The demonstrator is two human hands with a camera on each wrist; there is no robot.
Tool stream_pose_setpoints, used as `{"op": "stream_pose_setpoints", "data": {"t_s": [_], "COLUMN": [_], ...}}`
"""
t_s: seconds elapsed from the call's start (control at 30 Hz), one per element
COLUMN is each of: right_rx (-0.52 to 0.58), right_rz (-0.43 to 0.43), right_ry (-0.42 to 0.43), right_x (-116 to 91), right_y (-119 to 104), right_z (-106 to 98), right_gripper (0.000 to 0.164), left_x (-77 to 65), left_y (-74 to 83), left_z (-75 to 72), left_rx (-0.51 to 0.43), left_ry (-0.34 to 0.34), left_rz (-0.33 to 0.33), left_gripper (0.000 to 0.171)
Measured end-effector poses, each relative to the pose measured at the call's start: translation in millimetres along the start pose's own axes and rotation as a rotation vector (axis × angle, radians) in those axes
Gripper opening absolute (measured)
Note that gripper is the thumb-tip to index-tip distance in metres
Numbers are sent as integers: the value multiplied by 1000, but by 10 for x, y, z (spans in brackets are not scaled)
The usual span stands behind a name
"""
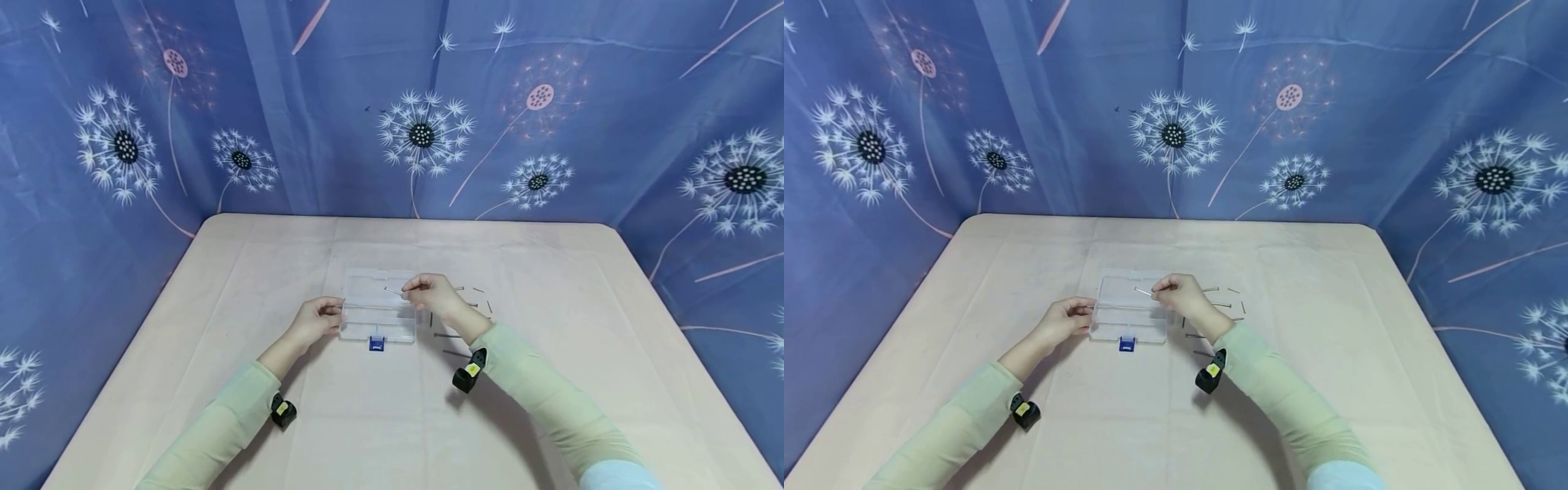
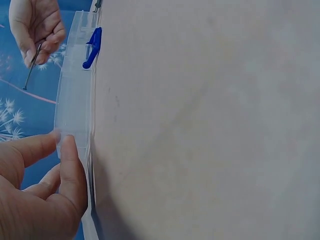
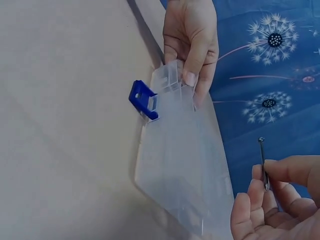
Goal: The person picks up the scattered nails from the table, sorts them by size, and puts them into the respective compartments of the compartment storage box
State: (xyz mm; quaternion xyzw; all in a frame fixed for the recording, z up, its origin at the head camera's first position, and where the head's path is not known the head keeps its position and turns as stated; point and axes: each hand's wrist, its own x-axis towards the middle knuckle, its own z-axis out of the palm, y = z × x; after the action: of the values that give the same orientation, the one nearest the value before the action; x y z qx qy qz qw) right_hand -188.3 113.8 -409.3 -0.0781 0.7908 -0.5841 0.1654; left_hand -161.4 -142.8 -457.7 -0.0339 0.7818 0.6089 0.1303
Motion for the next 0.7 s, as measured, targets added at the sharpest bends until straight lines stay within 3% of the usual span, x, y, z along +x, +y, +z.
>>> {"op": "stream_pose_setpoints", "data": {"t_s": [0.47, 0.7], "right_rx": [-51, -84], "right_rz": [115, 126], "right_ry": [-44, -34], "right_x": [96, 152], "right_y": [-33, -56], "right_z": [143, 202], "right_gripper": [18, 14], "left_x": [-13, -19], "left_y": [1, -4], "left_z": [-3, -2], "left_rx": [-14, -21], "left_ry": [-14, -14], "left_rz": [-10, -6], "left_gripper": [37, 37]}}
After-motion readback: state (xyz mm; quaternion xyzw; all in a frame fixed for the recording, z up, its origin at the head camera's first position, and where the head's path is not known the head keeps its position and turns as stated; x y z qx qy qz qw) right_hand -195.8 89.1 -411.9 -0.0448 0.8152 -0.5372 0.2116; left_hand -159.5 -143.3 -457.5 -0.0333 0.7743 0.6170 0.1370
